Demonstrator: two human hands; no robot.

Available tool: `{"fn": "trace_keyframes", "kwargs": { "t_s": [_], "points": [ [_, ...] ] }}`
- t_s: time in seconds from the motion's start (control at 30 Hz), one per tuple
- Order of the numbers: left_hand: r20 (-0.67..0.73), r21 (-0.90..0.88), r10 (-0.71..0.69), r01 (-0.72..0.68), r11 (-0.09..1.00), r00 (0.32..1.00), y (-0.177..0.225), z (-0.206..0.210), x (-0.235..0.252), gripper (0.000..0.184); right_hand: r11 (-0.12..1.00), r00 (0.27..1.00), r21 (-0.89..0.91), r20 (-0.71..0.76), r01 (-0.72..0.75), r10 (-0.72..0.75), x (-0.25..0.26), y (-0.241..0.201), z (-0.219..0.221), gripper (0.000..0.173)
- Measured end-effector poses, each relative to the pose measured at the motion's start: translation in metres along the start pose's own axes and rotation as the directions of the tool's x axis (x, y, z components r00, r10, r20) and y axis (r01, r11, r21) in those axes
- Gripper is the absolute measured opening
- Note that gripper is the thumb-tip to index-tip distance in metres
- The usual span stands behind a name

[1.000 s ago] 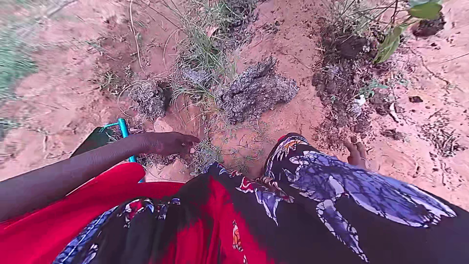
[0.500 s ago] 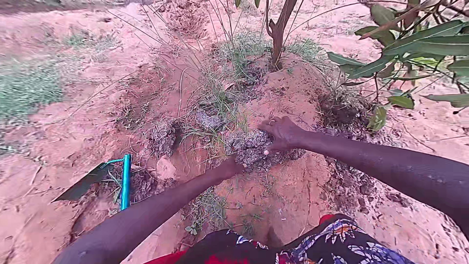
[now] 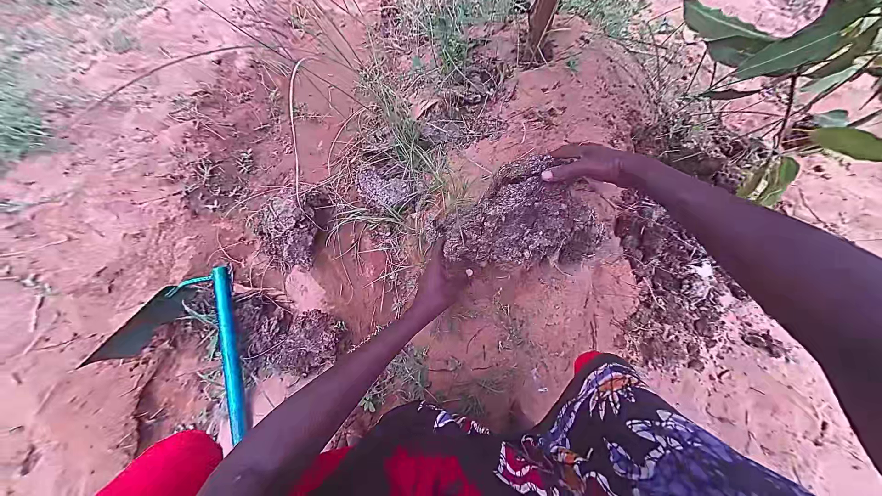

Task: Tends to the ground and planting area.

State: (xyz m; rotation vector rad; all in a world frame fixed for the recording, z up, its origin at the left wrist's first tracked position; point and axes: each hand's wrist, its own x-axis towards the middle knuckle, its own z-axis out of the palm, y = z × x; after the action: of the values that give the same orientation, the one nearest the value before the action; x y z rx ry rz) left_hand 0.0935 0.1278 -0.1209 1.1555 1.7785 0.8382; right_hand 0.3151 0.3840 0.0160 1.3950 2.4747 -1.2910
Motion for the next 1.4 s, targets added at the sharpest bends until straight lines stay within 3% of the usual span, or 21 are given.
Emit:
{"fn": "trace_keyframes", "kwargs": {
  "t_s": [0.13,0.23,0.37,0.5,0.6,0.67,0.77,0.87,0.97,1.1,1.17,1.27,1.3,1.33,1.37,1.4],
  "points": [
    [-0.092,-0.131,-0.002,-0.01,0.991,0.996,0.017,-0.004,0.016,0.077,0.991,0.987,-0.131,-0.164,-0.027,0.005,0.002,0.033,-0.001,0.061],
    [-0.109,-0.256,0.033,-0.06,0.965,0.993,0.002,-0.003,0.023,0.079,0.996,0.97,0.042,-0.229,-0.075,0.082,-0.03,0.046,0.02,0.067],
    [-0.149,-0.305,0.006,-0.052,0.951,0.989,-0.001,0.008,0.02,0.082,0.931,0.967,0.334,-0.153,-0.144,0.205,-0.064,0.071,0.05,0.079],
    [-0.073,-0.233,0.044,-0.06,0.971,0.996,0.007,0.006,0.019,0.093,0.945,0.987,0.314,-0.101,-0.087,0.124,-0.061,0.08,0.049,0.078],
    [-0.023,-0.342,0.05,-0.054,0.938,0.999,0.011,0.0,0.019,0.098,0.932,0.984,0.335,-0.067,-0.135,0.166,-0.056,0.067,0.052,0.083],
    [-0.019,-0.462,0.043,-0.047,0.885,0.999,0.013,0.0,0.016,0.095,0.915,0.979,0.377,-0.077,-0.145,0.187,-0.056,0.061,0.055,0.09],
    [-0.046,-0.529,0.04,-0.059,0.847,0.998,0.024,-0.006,0.013,0.083,0.875,0.972,0.455,-0.079,-0.164,0.223,-0.065,0.06,0.056,0.085],
    [-0.092,-0.47,0.058,-0.095,0.878,0.994,0.054,-0.021,0.011,0.074,0.805,0.967,0.579,-0.108,-0.127,0.23,-0.087,0.062,0.057,0.078],
    [-0.131,-0.475,0.123,-0.171,0.863,0.984,0.1,-0.031,0.01,0.075,0.778,0.951,0.627,-0.23,-0.017,0.206,-0.112,0.056,0.041,0.076],
    [-0.119,-0.333,0.407,-0.423,0.843,0.905,0.187,-0.066,0.022,0.073,0.764,0.863,0.608,-0.484,0.214,0.144,-0.13,0.025,-0.008,0.078],
    [-0.136,-0.296,0.537,-0.552,0.78,0.832,0.245,-0.084,0.038,0.06,0.729,0.806,0.583,-0.588,0.358,0.074,-0.13,0.009,-0.046,0.061],
    [-0.164,-0.255,0.626,-0.646,0.719,0.762,0.317,-0.103,0.082,0.014,0.702,0.732,0.521,-0.681,0.485,0.0,-0.115,-0.013,-0.107,0.014],
    [-0.149,-0.215,0.622,-0.639,0.739,0.769,0.331,-0.105,0.101,0.007,0.706,0.71,0.503,-0.704,0.498,0.001,-0.104,-0.018,-0.124,0.008],
    [-0.13,-0.153,0.584,-0.598,0.787,0.802,0.339,-0.104,0.121,0.014,0.722,0.697,0.491,-0.717,0.487,0.018,-0.088,-0.016,-0.139,0.009],
    [-0.11,-0.084,0.478,-0.488,0.869,0.871,0.342,-0.102,0.141,0.028,0.75,0.684,0.491,-0.726,0.443,0.072,-0.067,-0.008,-0.149,0.018],
    [-0.08,-0.012,0.311,-0.313,0.95,0.947,0.337,-0.098,0.162,0.054,0.796,0.686,0.489,-0.715,0.356,0.133,-0.042,0.006,-0.154,0.04]
  ]
}}
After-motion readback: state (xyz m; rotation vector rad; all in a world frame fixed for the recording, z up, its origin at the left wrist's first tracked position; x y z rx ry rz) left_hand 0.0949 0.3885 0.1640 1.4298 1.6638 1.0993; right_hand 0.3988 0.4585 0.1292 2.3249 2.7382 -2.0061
